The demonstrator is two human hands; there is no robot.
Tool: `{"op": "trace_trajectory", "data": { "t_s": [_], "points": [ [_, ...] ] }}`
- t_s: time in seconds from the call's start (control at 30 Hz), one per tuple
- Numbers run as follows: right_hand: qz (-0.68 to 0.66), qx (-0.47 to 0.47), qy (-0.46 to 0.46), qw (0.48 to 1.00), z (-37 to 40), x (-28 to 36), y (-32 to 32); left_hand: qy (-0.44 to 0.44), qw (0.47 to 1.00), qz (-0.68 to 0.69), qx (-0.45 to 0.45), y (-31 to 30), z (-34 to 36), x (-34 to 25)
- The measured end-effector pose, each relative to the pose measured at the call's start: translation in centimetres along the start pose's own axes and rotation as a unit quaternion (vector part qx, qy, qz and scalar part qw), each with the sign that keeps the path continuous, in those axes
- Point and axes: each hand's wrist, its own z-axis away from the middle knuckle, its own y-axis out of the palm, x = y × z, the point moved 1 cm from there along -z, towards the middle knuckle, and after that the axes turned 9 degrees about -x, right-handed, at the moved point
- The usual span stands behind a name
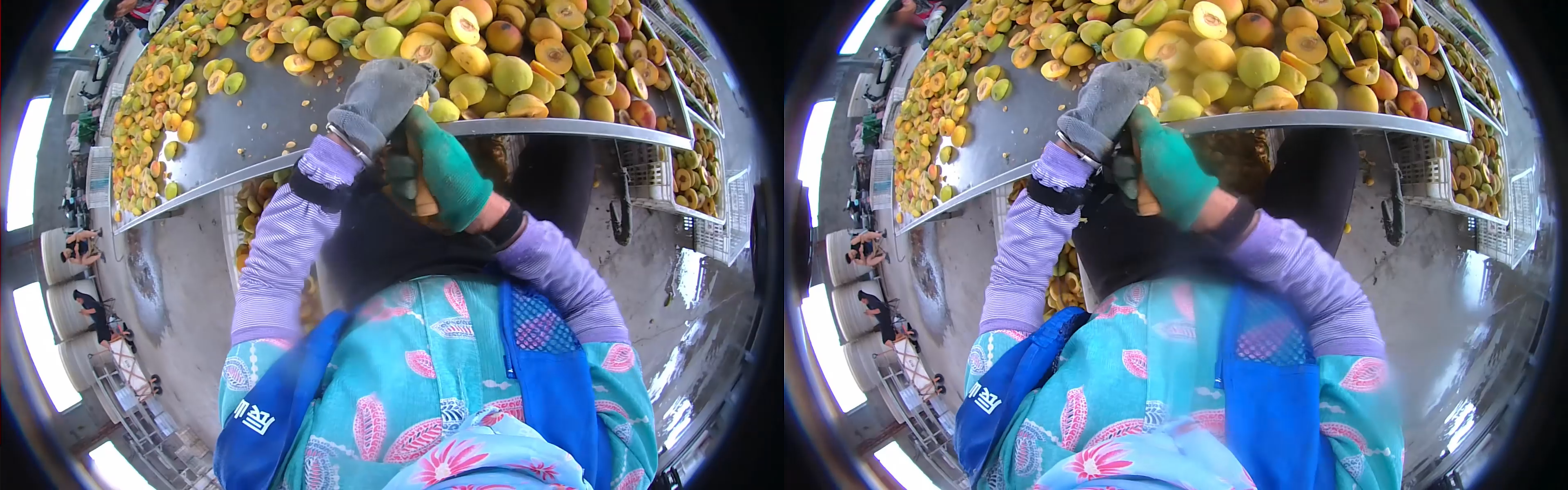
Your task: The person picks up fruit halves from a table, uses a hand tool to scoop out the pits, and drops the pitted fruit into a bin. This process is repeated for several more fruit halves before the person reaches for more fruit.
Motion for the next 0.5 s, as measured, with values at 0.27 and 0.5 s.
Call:
{"op": "trace_trajectory", "data": {
  "t_s": [0.27, 0.5],
  "points": [
    [-0.152, 0.182, 0.118, 0.964, -0.1, 0.1, -1.4, -0.084, 0.932, 0.349, 0.05, -0.5, 1.6, 1.9],
    [-0.047, 0.12, 0.12, 0.984, 1.9, -1.1, 1.7, -0.259, 0.618, 0.724, -0.165, 0.6, 5.9, -0.5]
  ]
}}
